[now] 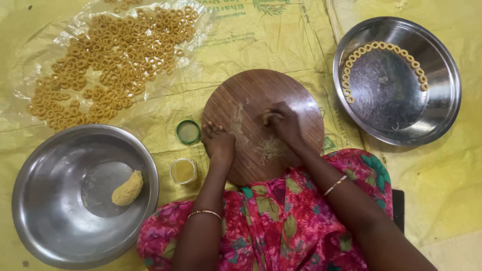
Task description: The person rolls dough into thin ropes on a wooden board, then shapes them into small rings and places them on a metal tray. The person repeats this process throughout the clip.
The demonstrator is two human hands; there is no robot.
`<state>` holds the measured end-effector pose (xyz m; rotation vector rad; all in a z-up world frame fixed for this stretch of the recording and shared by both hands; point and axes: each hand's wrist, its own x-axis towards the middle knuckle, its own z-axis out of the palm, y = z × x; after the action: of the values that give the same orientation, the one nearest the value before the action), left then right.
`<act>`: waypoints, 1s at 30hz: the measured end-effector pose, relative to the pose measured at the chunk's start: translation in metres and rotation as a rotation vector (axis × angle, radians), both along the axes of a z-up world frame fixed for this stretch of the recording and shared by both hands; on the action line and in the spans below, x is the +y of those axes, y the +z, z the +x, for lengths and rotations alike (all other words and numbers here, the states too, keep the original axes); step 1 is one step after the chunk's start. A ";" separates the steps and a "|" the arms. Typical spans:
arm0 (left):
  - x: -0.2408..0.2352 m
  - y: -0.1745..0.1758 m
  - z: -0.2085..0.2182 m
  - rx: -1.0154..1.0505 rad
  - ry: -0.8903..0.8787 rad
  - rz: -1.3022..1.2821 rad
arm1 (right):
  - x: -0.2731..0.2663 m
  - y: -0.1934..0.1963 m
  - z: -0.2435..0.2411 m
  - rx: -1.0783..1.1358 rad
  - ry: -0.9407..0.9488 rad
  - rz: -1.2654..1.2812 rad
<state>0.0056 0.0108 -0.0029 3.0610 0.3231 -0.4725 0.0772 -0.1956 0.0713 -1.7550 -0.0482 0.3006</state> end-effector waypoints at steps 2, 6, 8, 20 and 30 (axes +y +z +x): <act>0.000 0.006 -0.001 0.079 -0.025 -0.001 | -0.019 -0.006 -0.008 -0.153 0.057 -0.277; -0.010 0.012 -0.005 0.020 0.026 0.065 | -0.043 -0.024 -0.029 -0.675 0.436 -0.817; -0.012 0.014 -0.001 0.000 0.062 0.057 | -0.027 -0.031 -0.006 -0.680 0.489 -0.859; -0.008 0.017 0.001 0.116 -0.017 0.057 | 0.043 -0.024 0.043 -0.697 0.513 -1.026; -0.012 0.024 0.001 0.126 0.036 -0.004 | 0.007 -0.019 -0.005 -0.746 0.691 -0.967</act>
<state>0.0063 -0.0016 0.0213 3.0225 0.3802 -0.6653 0.0717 -0.1882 0.0520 -2.6849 -1.2389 0.1390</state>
